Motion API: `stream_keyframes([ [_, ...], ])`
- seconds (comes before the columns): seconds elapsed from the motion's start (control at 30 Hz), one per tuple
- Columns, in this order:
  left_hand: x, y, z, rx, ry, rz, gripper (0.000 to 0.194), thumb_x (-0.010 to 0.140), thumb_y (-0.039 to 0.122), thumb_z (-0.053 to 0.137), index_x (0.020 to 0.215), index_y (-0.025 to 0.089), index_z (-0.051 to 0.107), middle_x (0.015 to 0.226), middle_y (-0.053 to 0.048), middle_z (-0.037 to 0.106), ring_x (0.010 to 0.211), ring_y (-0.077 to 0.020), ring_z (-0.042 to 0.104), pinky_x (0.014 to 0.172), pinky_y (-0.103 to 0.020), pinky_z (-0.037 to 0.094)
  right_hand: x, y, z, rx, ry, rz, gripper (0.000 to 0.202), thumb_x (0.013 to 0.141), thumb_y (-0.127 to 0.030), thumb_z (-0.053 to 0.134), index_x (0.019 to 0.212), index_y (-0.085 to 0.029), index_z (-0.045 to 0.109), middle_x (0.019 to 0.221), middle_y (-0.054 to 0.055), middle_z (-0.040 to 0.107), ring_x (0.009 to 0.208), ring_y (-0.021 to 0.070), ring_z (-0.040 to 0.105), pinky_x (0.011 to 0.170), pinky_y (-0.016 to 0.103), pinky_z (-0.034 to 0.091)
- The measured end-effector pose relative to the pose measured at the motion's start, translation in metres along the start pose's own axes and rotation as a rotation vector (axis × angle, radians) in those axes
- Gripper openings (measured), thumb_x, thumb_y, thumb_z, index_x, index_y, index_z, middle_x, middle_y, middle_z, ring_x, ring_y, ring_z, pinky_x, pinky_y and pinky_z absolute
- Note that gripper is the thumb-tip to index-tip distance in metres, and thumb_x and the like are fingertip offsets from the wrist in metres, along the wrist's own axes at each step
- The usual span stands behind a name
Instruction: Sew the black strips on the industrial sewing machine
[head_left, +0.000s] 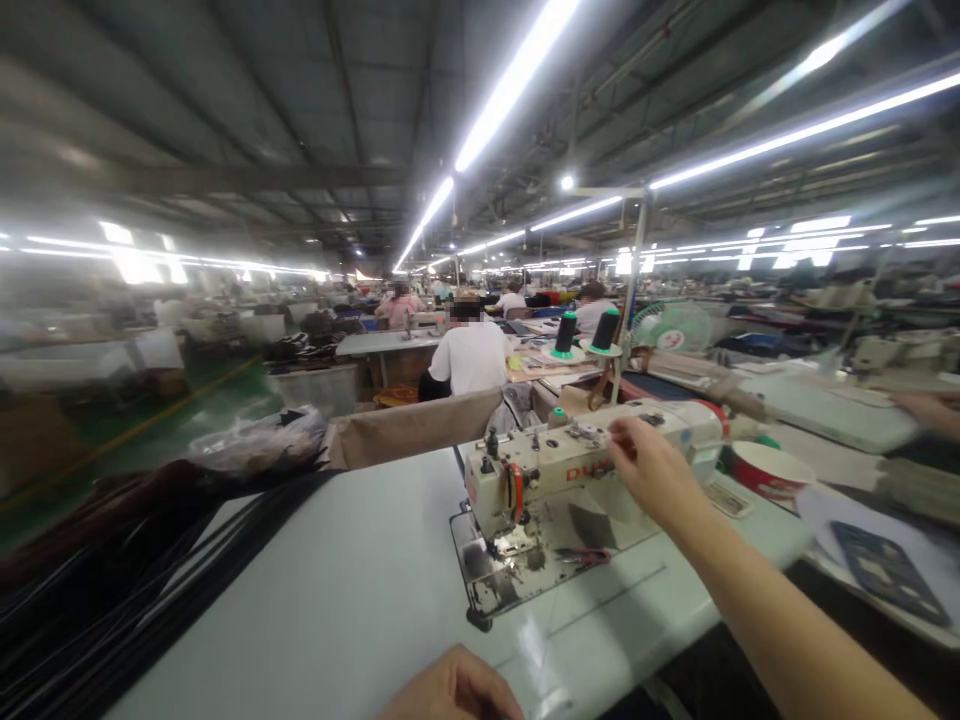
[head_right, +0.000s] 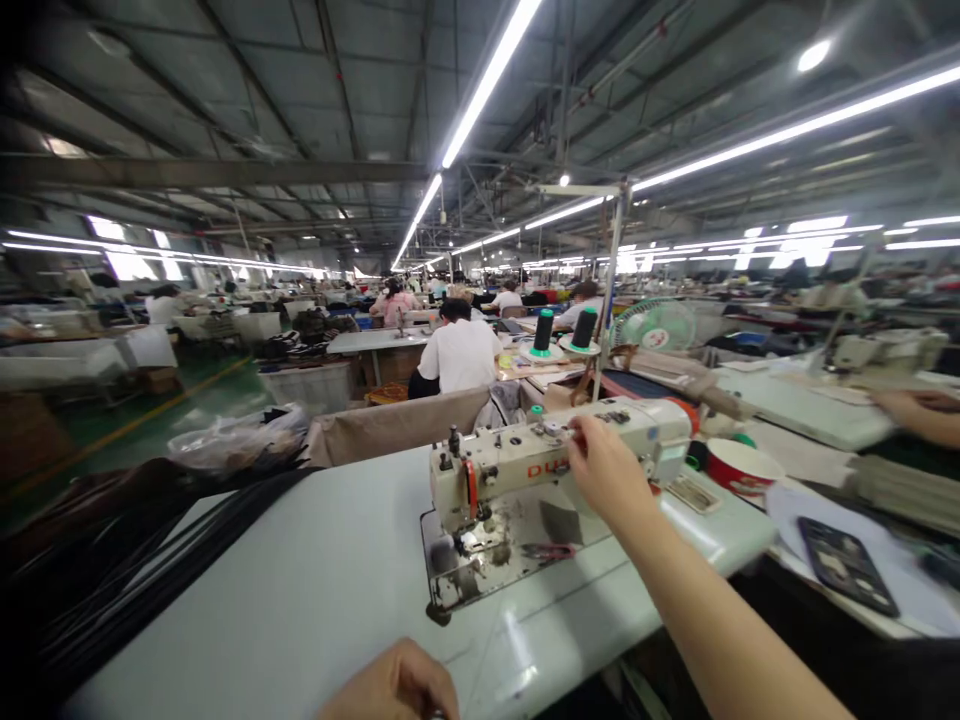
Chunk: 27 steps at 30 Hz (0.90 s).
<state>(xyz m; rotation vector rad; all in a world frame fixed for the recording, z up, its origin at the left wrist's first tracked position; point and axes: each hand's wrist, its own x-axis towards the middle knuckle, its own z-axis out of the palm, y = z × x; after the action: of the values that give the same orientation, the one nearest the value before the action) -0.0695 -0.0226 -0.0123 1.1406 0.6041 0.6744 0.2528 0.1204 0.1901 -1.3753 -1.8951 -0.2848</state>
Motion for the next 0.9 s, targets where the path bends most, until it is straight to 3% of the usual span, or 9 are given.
stream_keyframes([
  [0.13, -0.003, -0.005, -0.001, -0.093, -0.050, 0.033, 0.064, 0.057, 0.059, 0.095, 0.094, 0.008, 0.083, 0.086, -0.016, 0.076, 0.079, -0.0233, 0.069, 0.072, -0.027, 0.050, -0.050, 0.018, 0.018, 0.064, -0.194, 0.324, 0.024, 0.095, -0.039, 0.047, 0.088, -0.024, 0.064, 0.078, 0.005, 0.072, 0.071, 0.0229, 0.067, 0.066, 0.031, 0.048],
  [0.23, -0.003, -0.003, 0.004, -0.204, -0.101, 0.003, 0.062, 0.057, 0.055, 0.096, 0.095, 0.008, 0.083, 0.090, -0.017, 0.078, 0.075, -0.0221, 0.071, 0.069, -0.026, 0.052, -0.071, 0.022, 0.033, 0.104, -0.304, 0.371, 0.029, 0.098, -0.039, 0.045, 0.090, -0.022, 0.068, 0.082, 0.006, 0.074, 0.074, 0.0222, 0.069, 0.066, 0.030, 0.048],
  [0.4, -0.004, 0.010, 0.014, -0.273, -0.163, -0.016, 0.053, 0.059, 0.045, 0.098, 0.094, 0.009, 0.083, 0.087, -0.017, 0.079, 0.070, -0.0217, 0.072, 0.066, -0.026, 0.054, -0.087, 0.015, 0.059, 0.100, -0.510, 0.091, 0.016, 0.091, -0.019, 0.057, 0.093, -0.019, 0.074, 0.094, 0.007, 0.074, 0.085, 0.0204, 0.069, 0.079, 0.029, 0.051],
  [0.5, -0.006, 0.016, 0.015, -0.252, -0.153, -0.014, 0.052, 0.060, 0.043, 0.097, 0.095, 0.008, 0.083, 0.088, -0.017, 0.079, 0.072, -0.0223, 0.073, 0.067, -0.026, 0.054, -0.100, 0.011, 0.073, 0.129, -0.585, 0.007, 0.021, 0.084, -0.008, 0.066, 0.098, -0.019, 0.076, 0.107, 0.008, 0.073, 0.100, 0.0210, 0.067, 0.094, 0.030, 0.049],
  [0.63, -0.009, 0.018, 0.014, -0.245, -0.123, -0.027, 0.053, 0.061, 0.045, 0.097, 0.095, 0.007, 0.082, 0.087, -0.017, 0.079, 0.072, -0.0226, 0.074, 0.067, -0.026, 0.055, -0.118, 0.010, 0.081, 0.004, -0.564, -0.082, 0.031, 0.088, -0.007, 0.064, 0.116, -0.015, 0.073, 0.117, 0.013, 0.069, 0.108, 0.0248, 0.063, 0.101, 0.035, 0.046],
  [0.77, -0.008, 0.019, 0.014, -0.253, -0.142, -0.050, 0.052, 0.062, 0.043, 0.096, 0.097, 0.007, 0.082, 0.089, -0.017, 0.079, 0.074, -0.0223, 0.074, 0.069, -0.026, 0.055, -0.126, 0.012, 0.080, -0.115, -0.559, -0.157, 0.019, 0.097, -0.013, 0.056, 0.103, -0.016, 0.074, 0.102, 0.011, 0.069, 0.097, 0.0249, 0.062, 0.093, 0.035, 0.047],
  [0.9, -0.007, 0.018, 0.014, -0.264, -0.141, -0.061, 0.052, 0.063, 0.042, 0.097, 0.097, 0.006, 0.081, 0.089, -0.018, 0.079, 0.073, -0.0216, 0.073, 0.069, -0.026, 0.056, -0.131, 0.015, 0.079, -0.133, -0.534, -0.208, 0.021, 0.098, -0.013, 0.051, 0.096, -0.017, 0.072, 0.098, 0.012, 0.069, 0.096, 0.0253, 0.061, 0.093, 0.036, 0.047],
])
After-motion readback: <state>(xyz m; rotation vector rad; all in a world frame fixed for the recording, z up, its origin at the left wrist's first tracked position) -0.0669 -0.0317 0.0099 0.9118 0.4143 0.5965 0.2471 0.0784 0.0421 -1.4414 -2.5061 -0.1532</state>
